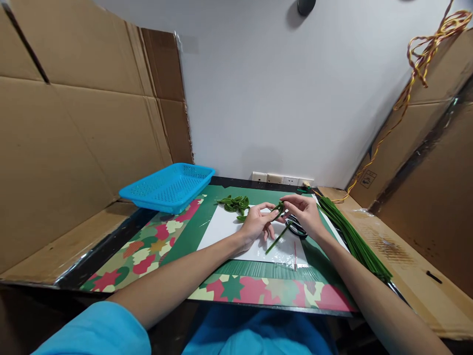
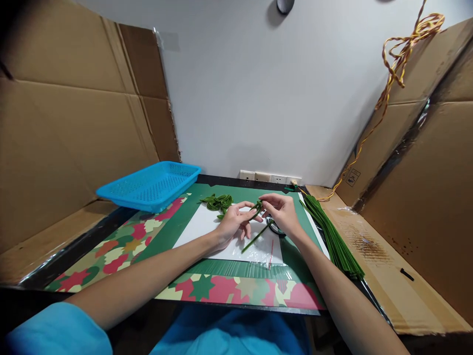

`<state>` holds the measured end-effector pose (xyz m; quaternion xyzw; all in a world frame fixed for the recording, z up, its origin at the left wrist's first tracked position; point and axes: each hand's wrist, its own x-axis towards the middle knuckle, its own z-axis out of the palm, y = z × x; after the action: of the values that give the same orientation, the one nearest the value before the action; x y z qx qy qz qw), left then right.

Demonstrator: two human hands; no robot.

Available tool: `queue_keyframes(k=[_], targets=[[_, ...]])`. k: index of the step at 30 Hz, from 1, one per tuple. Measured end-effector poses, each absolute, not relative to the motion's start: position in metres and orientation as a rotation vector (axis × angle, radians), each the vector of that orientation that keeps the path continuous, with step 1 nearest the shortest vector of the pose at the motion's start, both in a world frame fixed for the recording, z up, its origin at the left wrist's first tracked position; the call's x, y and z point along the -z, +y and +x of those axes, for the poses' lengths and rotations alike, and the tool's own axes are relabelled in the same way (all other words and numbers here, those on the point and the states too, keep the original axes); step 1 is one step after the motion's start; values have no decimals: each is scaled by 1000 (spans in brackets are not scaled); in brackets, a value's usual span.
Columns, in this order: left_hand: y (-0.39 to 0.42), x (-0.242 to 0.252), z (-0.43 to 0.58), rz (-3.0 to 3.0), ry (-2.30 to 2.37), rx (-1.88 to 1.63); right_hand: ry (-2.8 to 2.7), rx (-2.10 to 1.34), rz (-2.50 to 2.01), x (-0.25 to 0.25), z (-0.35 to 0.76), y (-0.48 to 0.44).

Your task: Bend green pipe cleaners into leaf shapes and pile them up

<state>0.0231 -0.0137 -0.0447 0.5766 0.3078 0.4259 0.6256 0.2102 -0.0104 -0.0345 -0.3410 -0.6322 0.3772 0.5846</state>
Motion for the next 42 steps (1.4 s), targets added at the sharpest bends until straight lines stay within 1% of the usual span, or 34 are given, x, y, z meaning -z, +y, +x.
queue_keyframes(k=[11,18,29,32,37,42], targets=[[-16,42,26,1326,674,-982,-1583,-814,-835,38,215,-8],[-16,44,23,1314,637,-910,-1656,-718,-859,43,220,-6],[-15,45,25,1358,630,-947,-1665,-539,-940,33,210,-18],[-15,46,26,1351,640,-963,-1680,-579,-945,34,207,-18],[-12,49,25,1312,654,-1007,-1664,-762,-870,40,206,-14],[-12,50,25,1321,632,-978,-1593,-845,-871,39,207,-15]])
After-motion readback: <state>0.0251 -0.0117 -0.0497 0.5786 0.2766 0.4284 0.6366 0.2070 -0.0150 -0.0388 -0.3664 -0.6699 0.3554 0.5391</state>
